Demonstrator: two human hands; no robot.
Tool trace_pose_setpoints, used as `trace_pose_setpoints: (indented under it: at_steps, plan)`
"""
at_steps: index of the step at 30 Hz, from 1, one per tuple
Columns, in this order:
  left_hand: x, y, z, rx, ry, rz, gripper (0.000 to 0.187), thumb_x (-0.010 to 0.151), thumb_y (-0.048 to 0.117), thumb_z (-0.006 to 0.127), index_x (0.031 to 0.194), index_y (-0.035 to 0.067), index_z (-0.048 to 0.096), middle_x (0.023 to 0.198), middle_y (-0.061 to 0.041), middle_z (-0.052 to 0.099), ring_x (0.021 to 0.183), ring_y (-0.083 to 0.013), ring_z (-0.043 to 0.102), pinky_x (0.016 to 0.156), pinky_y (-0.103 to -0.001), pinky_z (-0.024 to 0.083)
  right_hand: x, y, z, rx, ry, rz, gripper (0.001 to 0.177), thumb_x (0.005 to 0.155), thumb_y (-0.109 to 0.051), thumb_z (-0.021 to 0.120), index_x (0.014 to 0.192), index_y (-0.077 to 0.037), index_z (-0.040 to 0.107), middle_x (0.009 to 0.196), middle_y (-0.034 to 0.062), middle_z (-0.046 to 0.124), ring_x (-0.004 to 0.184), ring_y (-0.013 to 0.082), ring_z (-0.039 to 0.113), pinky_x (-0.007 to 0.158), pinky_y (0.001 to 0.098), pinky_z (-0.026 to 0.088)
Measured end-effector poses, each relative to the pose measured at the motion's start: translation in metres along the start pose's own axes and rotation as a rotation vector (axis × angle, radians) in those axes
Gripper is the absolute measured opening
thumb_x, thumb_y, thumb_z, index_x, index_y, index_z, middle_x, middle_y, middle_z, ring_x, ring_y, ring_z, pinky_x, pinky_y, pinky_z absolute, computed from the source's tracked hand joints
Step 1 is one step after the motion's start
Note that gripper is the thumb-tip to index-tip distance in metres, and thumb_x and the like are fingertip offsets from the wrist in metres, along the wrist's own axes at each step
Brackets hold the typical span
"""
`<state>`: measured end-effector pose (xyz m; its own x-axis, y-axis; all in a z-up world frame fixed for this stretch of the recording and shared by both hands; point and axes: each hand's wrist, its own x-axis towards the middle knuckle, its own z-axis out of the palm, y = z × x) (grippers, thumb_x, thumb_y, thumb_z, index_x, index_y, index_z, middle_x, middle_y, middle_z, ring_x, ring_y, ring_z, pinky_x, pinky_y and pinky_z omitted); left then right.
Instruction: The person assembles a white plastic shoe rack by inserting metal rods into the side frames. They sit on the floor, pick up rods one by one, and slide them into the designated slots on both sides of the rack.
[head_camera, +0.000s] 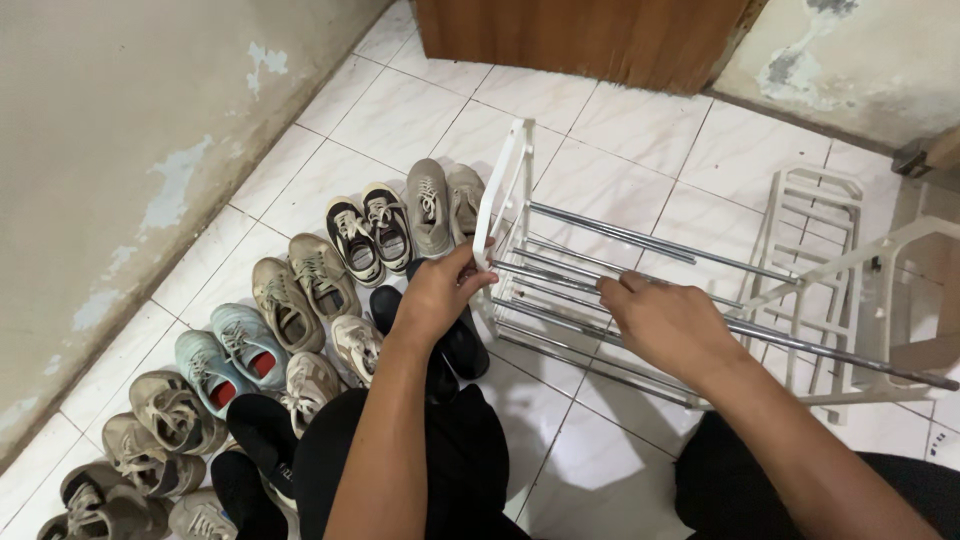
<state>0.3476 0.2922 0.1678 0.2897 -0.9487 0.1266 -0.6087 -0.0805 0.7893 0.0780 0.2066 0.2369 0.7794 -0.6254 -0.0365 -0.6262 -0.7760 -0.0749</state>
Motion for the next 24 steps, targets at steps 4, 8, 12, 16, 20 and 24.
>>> trace_pose_setpoints:
  at_steps: [4, 8, 12, 16, 20, 24]
  plan:
    - [0.002, -0.005, 0.005, -0.042, 0.065, 0.025, 0.045, 0.086, 0.025, 0.081, 0.129, 0.017, 0.069, 0.087, -0.013, 0.076, 0.077, -0.0279, 0.075, 0.07, -0.038, 0.056, 0.001, -0.006, 0.011, 0.021, -0.031, 0.022, 0.013, 0.09, -0.015, 0.055, 0.099, -0.006, 0.059, 0.089, 0.0112, 0.068, 0.065, 0.0336, 0.071, 0.054, 0.0469, 0.057]
    - [0.002, -0.011, 0.012, -0.085, 0.108, 0.024, 0.043, 0.085, 0.023, 0.081, 0.126, 0.016, 0.07, 0.086, -0.012, 0.077, 0.076, -0.0244, 0.076, 0.07, -0.035, 0.057, -0.002, -0.014, 0.01, 0.012, -0.01, 0.049, 0.011, 0.092, -0.018, 0.053, 0.095, -0.009, 0.06, 0.086, 0.0099, 0.07, 0.066, 0.0338, 0.071, 0.057, 0.0493, 0.056]
    - [0.0, -0.016, 0.012, -0.141, 0.119, 0.026, 0.043, 0.085, 0.02, 0.082, 0.126, 0.015, 0.071, 0.089, -0.011, 0.078, 0.079, -0.0191, 0.077, 0.072, -0.032, 0.058, -0.007, -0.02, 0.006, 0.005, 0.011, 0.081, 0.016, 0.092, -0.024, 0.052, 0.097, -0.01, 0.061, 0.084, 0.0112, 0.071, 0.066, 0.0343, 0.071, 0.058, 0.05, 0.057]
    - [-0.002, -0.02, 0.011, -0.19, 0.087, 0.017, 0.045, 0.085, 0.018, 0.081, 0.129, 0.016, 0.071, 0.089, -0.009, 0.079, 0.079, -0.0154, 0.077, 0.074, -0.03, 0.058, -0.011, -0.021, 0.005, 0.021, -0.031, 0.11, 0.018, 0.095, -0.025, 0.05, 0.1, -0.013, 0.062, 0.082, 0.0097, 0.073, 0.069, 0.0329, 0.072, 0.062, 0.0492, 0.057]
    - [-0.004, -0.019, 0.009, -0.179, 0.094, 0.038, 0.045, 0.086, 0.017, 0.081, 0.13, 0.016, 0.07, 0.09, -0.01, 0.079, 0.077, -0.0152, 0.075, 0.074, -0.029, 0.057, -0.008, -0.021, 0.015, 0.046, -0.001, 0.083, 0.035, 0.094, -0.026, 0.049, 0.124, -0.015, 0.062, 0.089, 0.0118, 0.075, 0.071, 0.0336, 0.072, 0.061, 0.0494, 0.057]
    - [-0.006, -0.018, 0.006, -0.182, 0.078, 0.016, 0.045, 0.087, 0.016, 0.079, 0.131, 0.017, 0.07, 0.092, -0.01, 0.079, 0.079, -0.0147, 0.076, 0.074, -0.029, 0.057, -0.003, -0.018, 0.029, 0.077, -0.012, 0.108, 0.046, 0.094, -0.025, 0.048, 0.139, -0.021, 0.058, 0.1, 0.0138, 0.075, 0.075, 0.0339, 0.073, 0.065, 0.0489, 0.059]
